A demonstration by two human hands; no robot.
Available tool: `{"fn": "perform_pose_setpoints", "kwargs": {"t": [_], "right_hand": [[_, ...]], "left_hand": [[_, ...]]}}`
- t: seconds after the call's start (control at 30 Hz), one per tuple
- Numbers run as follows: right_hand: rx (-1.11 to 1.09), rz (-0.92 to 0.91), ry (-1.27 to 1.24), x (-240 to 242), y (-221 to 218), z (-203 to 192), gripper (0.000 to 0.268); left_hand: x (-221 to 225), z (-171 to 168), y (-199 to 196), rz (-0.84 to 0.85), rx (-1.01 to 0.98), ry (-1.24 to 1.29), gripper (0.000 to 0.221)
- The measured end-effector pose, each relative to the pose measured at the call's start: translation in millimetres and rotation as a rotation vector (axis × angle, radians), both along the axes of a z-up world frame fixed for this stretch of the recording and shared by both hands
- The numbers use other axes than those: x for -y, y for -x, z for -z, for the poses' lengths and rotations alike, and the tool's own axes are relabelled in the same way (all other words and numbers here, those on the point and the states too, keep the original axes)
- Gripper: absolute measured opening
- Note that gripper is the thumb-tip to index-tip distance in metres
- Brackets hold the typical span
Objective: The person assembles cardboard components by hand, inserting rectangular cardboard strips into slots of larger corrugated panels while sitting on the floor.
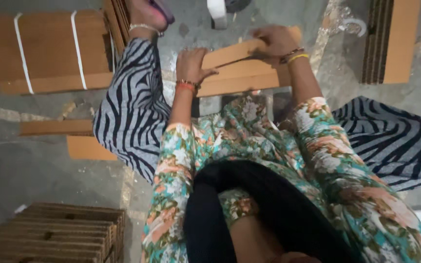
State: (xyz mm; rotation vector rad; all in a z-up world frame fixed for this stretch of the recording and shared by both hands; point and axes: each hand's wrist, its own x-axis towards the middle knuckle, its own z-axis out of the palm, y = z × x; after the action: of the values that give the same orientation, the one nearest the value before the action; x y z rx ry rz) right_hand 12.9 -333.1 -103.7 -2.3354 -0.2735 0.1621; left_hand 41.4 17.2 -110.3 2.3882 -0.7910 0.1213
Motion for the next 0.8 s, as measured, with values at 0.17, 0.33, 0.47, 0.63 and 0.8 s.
{"fn": "perform_pose_setpoints", "kwargs": {"t": [0.17,0.33,0.47,0.63,0.8], "right_hand": [[0.039,-0.032,0.136,-47.4,31.7,-6.9,0.04],[0.006,-0.086,0.103,-26.0,26.8,17.9,0.032],[-0.054,-0.134,0.143,-10.6,21.2,21.9,0.029],[0.017,-0.219,0.241,-5.5,17.4,22.0,0.029],[-0.026,-0.188,0.162,-6.3,23.9,29.8,0.03]], "left_hand": [[-7.7,24.0,-6.1,0.081,-0.04,0.033,0.049],[-15.2,24.9,-9.4,-0.123,-0.671,0.136,0.04],[-15.8,-0.8,-10.9,-0.061,-0.356,0.12,0.041],[-4.9,-25.2,-1.4,-0.026,-0.368,0.044,0.047],[19.2,8.9,23.1,0.094,-0.331,-0.261,0.068]]}}
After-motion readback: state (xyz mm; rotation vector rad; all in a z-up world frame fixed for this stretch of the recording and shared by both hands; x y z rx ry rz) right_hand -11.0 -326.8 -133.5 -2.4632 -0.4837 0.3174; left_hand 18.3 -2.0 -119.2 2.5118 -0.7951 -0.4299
